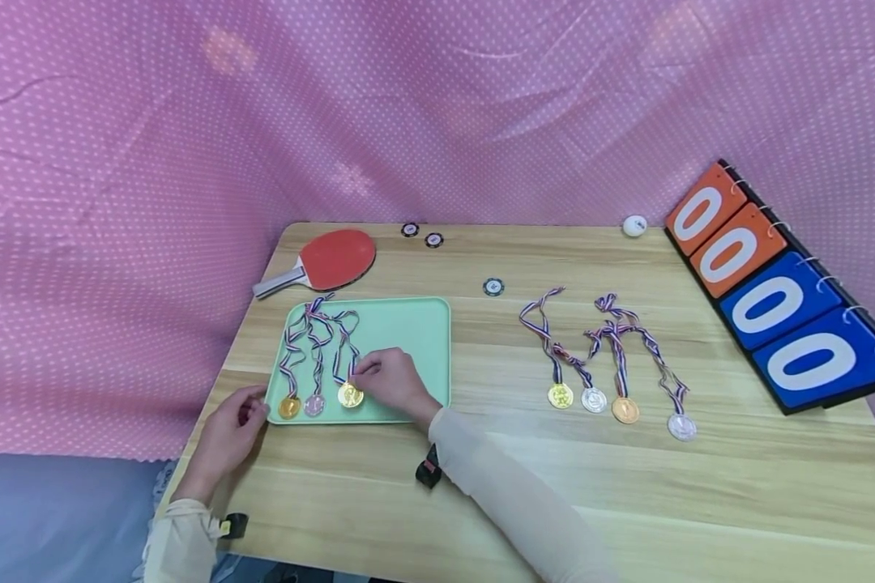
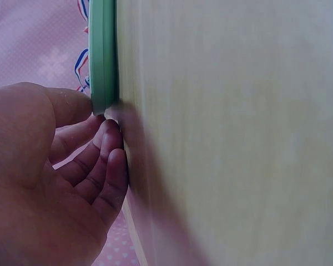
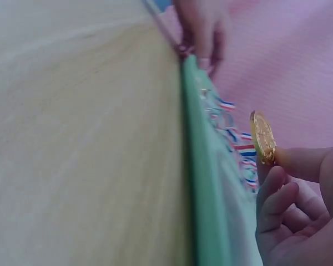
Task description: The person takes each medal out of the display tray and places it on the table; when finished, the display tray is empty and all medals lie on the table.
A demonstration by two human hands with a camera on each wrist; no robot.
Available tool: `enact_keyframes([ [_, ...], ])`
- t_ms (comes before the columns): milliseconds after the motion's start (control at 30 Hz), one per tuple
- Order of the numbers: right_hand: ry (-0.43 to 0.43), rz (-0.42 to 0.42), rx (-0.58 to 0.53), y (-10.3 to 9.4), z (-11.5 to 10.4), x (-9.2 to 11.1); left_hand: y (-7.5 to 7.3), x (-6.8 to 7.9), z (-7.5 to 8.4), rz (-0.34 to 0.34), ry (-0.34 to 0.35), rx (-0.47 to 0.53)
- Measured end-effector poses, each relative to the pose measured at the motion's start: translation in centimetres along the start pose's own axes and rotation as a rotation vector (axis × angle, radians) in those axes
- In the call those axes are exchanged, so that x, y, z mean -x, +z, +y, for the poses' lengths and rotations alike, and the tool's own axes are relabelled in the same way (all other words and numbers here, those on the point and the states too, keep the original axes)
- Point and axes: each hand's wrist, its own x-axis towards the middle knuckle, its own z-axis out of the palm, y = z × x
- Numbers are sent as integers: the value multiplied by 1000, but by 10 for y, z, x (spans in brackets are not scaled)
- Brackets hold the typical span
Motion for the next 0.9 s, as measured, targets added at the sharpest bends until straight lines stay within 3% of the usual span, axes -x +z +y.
enact_keyframes([
  [167, 49, -5, -20, -26, -4, 11, -1, -2, 1, 7, 4, -2],
  [400, 210, -22, -101, -73, -7, 31, -3, -2, 2, -13, -24, -5],
  [533, 235, -17, -111, -104, -9, 42, -4, -2, 2, -9, -26, -15],
  [700, 215, 34, -62, -148, -14, 46, -2, -2, 1, -12, -25, -10],
  [900, 253, 150, -50, -206, -36, 36, 1, -1, 1, -37, -28, -6],
])
